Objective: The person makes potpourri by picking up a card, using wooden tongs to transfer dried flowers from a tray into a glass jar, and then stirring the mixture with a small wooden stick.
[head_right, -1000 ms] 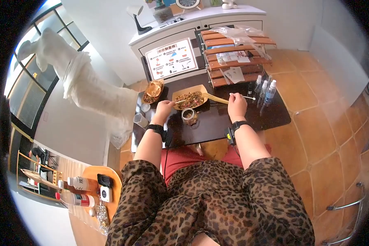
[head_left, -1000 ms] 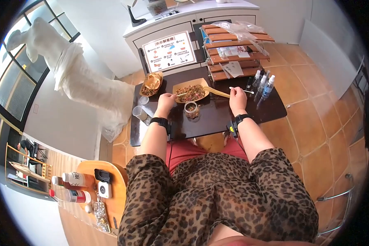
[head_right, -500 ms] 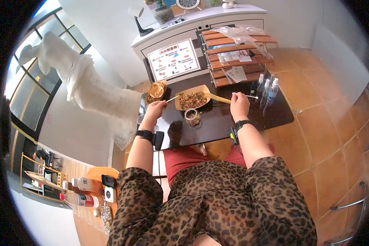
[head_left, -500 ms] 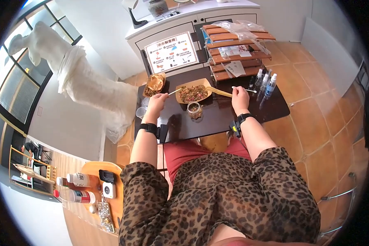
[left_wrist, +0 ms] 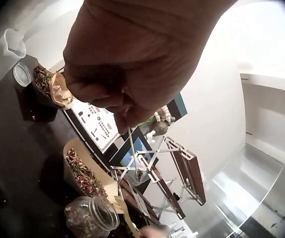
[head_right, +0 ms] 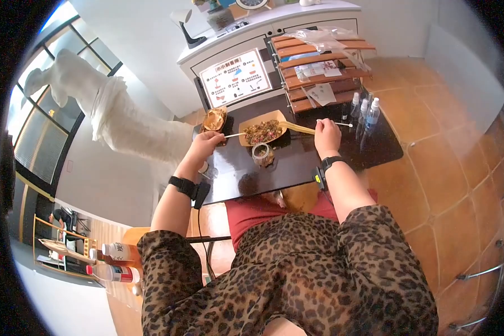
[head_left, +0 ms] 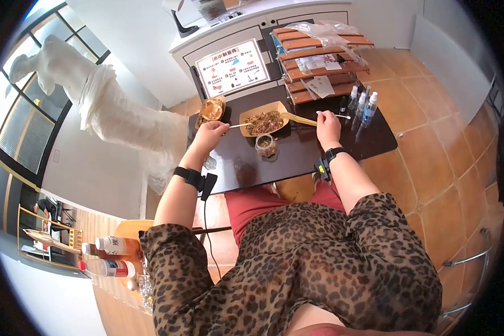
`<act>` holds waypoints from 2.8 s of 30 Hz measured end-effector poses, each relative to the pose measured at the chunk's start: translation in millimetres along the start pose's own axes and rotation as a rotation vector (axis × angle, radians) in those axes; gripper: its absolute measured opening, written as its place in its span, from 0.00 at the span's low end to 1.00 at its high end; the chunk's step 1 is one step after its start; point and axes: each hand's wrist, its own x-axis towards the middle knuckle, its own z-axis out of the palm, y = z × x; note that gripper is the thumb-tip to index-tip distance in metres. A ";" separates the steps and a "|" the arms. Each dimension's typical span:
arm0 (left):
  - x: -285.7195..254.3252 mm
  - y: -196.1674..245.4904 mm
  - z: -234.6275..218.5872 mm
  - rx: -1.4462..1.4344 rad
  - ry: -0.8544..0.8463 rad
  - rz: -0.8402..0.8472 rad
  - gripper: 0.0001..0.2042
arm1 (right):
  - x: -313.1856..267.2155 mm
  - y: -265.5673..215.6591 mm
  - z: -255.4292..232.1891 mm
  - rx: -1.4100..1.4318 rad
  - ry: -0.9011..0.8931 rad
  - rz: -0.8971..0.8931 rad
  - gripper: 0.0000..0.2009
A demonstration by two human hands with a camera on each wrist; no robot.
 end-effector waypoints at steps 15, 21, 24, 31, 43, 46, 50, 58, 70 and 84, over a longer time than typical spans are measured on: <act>-36.6 52.8 -5.5 0.381 0.067 0.187 0.12 | 0.7 -1.7 -0.9 -0.008 0.002 0.012 0.10; -32.4 52.8 -6.9 0.504 0.093 0.318 0.13 | 0.9 -0.2 0.8 -0.022 -0.014 0.028 0.10; -29.6 54.3 -7.4 0.536 0.107 0.319 0.13 | 1.3 -1.1 -0.5 -0.016 -0.018 0.025 0.10; -28.7 60.4 -6.7 0.559 0.080 0.324 0.12 | 1.5 -2.6 -1.5 -0.007 -0.022 0.032 0.10; -25.9 59.8 0.6 0.618 0.038 0.523 0.10 | 1.5 -4.9 -3.1 -0.010 -0.031 0.061 0.10; -23.2 58.9 1.8 0.671 0.052 0.603 0.09 | 2.6 -4.6 -2.5 -0.008 -0.034 0.068 0.10; -14.5 60.1 3.3 0.695 0.144 0.468 0.11 | 2.2 -5.0 -2.7 -0.012 -0.036 0.068 0.10; 43.5 8.4 12.8 0.405 0.220 0.172 0.16 | 1.3 -5.0 -2.8 -0.014 -0.025 0.060 0.10; 75.4 -56.4 45.9 0.549 0.340 0.110 0.16 | 1.0 -5.3 -2.3 -0.020 -0.005 0.030 0.10; 76.6 -79.3 67.8 -0.011 0.246 -0.061 0.12 | 1.6 -5.7 -2.7 -0.010 -0.035 0.063 0.10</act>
